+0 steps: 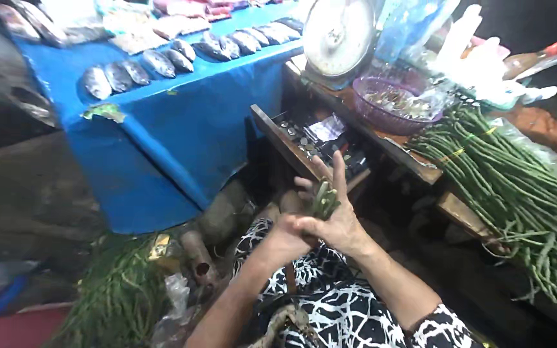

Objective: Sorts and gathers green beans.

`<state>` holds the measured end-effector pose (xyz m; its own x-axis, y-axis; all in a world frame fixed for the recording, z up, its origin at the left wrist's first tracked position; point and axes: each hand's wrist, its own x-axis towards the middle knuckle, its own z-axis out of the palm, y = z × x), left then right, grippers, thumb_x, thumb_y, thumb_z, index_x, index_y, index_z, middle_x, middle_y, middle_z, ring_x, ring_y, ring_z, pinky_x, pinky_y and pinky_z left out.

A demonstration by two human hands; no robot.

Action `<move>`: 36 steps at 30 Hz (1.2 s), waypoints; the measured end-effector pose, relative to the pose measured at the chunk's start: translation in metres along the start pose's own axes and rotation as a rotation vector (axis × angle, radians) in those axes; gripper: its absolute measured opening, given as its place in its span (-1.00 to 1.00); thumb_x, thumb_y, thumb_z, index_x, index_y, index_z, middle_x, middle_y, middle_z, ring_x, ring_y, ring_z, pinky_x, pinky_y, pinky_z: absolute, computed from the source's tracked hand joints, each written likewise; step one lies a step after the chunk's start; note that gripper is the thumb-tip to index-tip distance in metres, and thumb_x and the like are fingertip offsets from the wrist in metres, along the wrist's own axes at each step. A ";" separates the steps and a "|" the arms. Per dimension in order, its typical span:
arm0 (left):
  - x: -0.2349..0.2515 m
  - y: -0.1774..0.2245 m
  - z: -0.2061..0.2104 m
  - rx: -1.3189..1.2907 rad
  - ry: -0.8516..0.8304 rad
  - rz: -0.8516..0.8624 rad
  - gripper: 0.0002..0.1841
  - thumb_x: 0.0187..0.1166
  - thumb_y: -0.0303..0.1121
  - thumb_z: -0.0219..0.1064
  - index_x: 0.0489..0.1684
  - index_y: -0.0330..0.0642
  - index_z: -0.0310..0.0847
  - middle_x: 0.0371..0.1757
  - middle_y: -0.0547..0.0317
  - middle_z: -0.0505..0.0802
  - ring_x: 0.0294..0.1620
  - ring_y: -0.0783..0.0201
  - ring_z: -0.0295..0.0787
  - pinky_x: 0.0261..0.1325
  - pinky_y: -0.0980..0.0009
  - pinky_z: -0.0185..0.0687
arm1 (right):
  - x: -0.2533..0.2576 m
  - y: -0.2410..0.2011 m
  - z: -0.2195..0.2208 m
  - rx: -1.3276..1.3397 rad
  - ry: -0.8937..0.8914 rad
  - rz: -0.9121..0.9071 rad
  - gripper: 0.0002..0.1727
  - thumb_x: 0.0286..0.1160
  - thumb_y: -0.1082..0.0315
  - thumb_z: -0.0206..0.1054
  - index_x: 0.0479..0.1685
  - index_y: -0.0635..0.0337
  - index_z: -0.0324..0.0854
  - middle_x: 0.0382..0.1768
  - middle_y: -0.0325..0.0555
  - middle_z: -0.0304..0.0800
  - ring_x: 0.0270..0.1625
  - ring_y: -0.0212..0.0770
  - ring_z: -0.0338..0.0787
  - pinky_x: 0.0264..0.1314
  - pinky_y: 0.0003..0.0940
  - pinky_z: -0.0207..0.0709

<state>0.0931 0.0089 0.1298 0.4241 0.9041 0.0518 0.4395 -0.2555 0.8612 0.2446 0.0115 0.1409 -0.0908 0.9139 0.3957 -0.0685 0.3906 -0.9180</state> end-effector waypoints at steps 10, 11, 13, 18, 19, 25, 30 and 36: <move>0.017 -0.009 0.031 -0.317 -0.304 -0.155 -0.35 0.15 -0.18 0.74 0.25 -0.24 0.62 0.01 0.34 0.86 0.06 0.61 0.77 0.26 0.55 0.69 | 0.007 0.005 -0.011 0.557 0.153 0.231 -0.76 0.49 0.60 0.31 0.10 0.29 0.56 -0.46 -0.07 0.76 -0.59 -0.39 0.65 -0.45 -0.51 0.62; 0.016 -0.011 0.033 -0.415 -0.315 -0.121 -0.35 0.17 -0.22 0.72 0.27 -0.24 0.59 0.01 0.36 0.87 0.06 0.61 0.79 0.26 0.55 0.71 | 0.007 0.003 -0.011 0.562 0.131 0.238 -0.77 0.50 0.59 0.30 0.10 0.29 0.57 -0.45 -0.07 0.76 -0.58 -0.39 0.66 -0.46 -0.52 0.62; 0.017 -0.015 0.038 -0.626 -0.349 -0.039 -0.56 0.33 -0.32 0.60 0.15 -0.20 0.61 -0.23 0.34 0.91 -0.21 0.46 0.88 0.01 0.46 0.85 | 0.010 0.001 -0.015 0.537 0.034 0.219 -0.81 0.59 0.46 0.30 0.09 0.29 0.61 -0.38 -0.05 0.80 -0.50 -0.36 0.72 -0.38 -0.48 0.67; 0.012 -0.026 0.024 -0.710 -0.152 -0.106 -0.73 0.46 -0.05 0.52 -0.31 0.06 0.56 -0.61 0.51 0.70 -0.62 0.49 0.67 -0.41 0.48 0.72 | 0.059 -0.029 -0.071 -0.083 -0.095 0.016 -0.46 0.83 -0.05 0.02 0.25 0.22 0.70 0.09 -0.18 0.88 0.08 -0.33 0.84 0.21 -0.29 0.74; 0.010 -0.030 0.018 -0.758 -0.037 -0.097 -0.69 0.43 -0.03 0.56 -0.28 0.06 0.52 -0.61 0.50 0.67 -0.64 0.48 0.64 -0.43 0.47 0.71 | 0.076 -0.037 -0.087 -0.254 -0.016 -0.044 -0.56 0.84 0.12 0.03 0.26 0.25 0.68 0.13 -0.16 0.85 0.08 -0.34 0.83 0.19 -0.31 0.74; 0.010 -0.040 -0.028 -0.914 0.422 0.107 -0.66 0.64 -0.13 0.28 -0.68 0.15 0.58 -0.65 0.42 0.69 -0.57 0.43 0.70 -0.32 0.44 0.76 | 0.172 -0.024 -0.202 -1.154 0.259 0.195 -0.39 0.66 0.05 0.26 0.59 0.24 0.47 0.54 0.37 0.50 0.60 0.37 0.46 0.58 0.46 0.22; 0.005 -0.034 -0.038 -0.855 0.538 0.086 -0.65 0.72 -0.23 0.16 -0.58 0.00 0.63 -0.53 0.19 0.86 -0.55 0.32 0.82 -0.35 0.42 0.83 | 0.177 -0.015 -0.219 -0.973 0.414 0.287 -0.62 0.73 0.21 0.15 0.15 0.32 0.74 0.06 0.25 0.82 0.16 0.15 0.79 0.30 0.25 0.52; 0.007 -0.041 -0.033 -0.963 0.540 0.040 -0.69 0.62 -0.20 0.34 -0.60 0.01 0.53 -0.74 0.33 0.60 -0.73 0.41 0.61 -0.48 0.47 0.73 | 0.176 -0.019 -0.225 -0.780 0.530 0.064 -0.67 0.73 0.21 0.18 0.04 0.29 0.76 -0.11 -0.06 0.86 -0.09 -0.38 0.78 0.14 -0.31 0.61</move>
<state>0.0521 0.0373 0.1113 -0.0805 0.9917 0.1005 -0.4668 -0.1266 0.8752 0.4536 0.1895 0.2219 0.4054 0.7923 0.4560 0.6219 0.1266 -0.7728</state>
